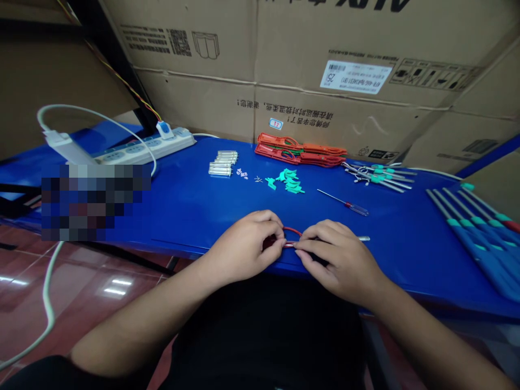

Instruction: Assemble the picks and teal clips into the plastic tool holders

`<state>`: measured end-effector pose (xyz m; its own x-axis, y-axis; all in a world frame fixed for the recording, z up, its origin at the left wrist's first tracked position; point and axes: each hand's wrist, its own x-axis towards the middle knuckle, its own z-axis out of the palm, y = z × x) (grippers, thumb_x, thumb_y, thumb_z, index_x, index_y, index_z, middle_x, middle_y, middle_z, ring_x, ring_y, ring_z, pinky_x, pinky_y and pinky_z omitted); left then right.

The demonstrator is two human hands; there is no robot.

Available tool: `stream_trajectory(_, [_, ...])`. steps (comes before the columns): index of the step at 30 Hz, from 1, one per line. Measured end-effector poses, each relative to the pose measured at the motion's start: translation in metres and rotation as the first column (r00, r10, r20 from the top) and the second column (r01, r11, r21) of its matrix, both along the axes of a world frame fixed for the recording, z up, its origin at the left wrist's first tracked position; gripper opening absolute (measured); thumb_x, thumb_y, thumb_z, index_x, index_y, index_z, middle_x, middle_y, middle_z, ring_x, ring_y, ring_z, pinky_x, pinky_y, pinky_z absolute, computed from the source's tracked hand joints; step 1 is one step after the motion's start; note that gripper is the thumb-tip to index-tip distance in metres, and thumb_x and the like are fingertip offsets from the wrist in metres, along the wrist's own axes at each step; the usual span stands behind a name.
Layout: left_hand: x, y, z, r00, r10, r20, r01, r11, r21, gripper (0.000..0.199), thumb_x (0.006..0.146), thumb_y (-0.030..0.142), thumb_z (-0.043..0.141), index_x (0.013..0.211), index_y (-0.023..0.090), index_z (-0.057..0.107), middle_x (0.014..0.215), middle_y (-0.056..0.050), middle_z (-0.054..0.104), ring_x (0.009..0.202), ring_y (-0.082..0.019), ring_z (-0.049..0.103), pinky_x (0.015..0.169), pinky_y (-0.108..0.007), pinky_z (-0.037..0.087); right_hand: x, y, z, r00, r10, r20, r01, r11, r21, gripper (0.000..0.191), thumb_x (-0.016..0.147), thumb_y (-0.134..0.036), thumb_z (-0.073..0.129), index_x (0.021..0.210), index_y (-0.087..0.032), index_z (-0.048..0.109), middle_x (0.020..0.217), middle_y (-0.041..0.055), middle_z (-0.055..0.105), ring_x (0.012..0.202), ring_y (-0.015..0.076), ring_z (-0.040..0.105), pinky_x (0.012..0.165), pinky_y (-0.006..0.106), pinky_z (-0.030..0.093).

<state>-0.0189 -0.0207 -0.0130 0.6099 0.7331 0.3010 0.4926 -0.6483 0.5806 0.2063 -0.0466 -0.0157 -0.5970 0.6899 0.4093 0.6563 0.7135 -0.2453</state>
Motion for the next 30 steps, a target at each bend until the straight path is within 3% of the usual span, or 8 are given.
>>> stream_trajectory(8, [-0.0011,0.0004,-0.0002,1.000,-0.010,-0.008,0.010,1.000,0.008,0.010,0.091,0.020,0.056,0.092,0.017,0.065,0.099,-0.006,0.065,0.094,-0.019,0.062,0.087,-0.035,0.052,-0.0007,-0.0022,-0.0029,0.997,-0.074,0.024,0.074,0.997,0.004,0.013,0.094,-0.022,0.058,0.096,-0.020,0.071,0.096,0.0053,0.070,0.089,0.0199,0.058,0.079,0.037,0.042])
stream_trajectory(19, [0.0004,0.0014,-0.0013,1.000,0.004,0.004,-0.004,1.000,-0.021,0.011,0.090,0.019,0.059,0.086,0.018,0.069,0.101,-0.006,0.064,0.096,-0.019,0.063,0.089,-0.034,0.052,-0.0003,-0.0057,-0.0039,1.000,-0.014,0.005,0.013,0.994,0.107,0.015,0.094,-0.019,0.059,0.100,-0.020,0.073,0.097,0.0052,0.073,0.089,0.0193,0.061,0.080,0.037,0.044])
stream_trajectory(30, [-0.0002,0.0007,-0.0012,1.000,0.004,0.002,-0.004,1.000,-0.025,0.011,0.090,0.019,0.058,0.086,0.018,0.068,0.100,-0.006,0.064,0.095,-0.019,0.062,0.087,-0.034,0.051,-0.0018,-0.0064,-0.0015,1.000,-0.024,0.009,0.023,0.996,0.087,0.016,0.094,-0.020,0.058,0.099,-0.020,0.074,0.097,0.0054,0.073,0.088,0.0194,0.060,0.080,0.037,0.044])
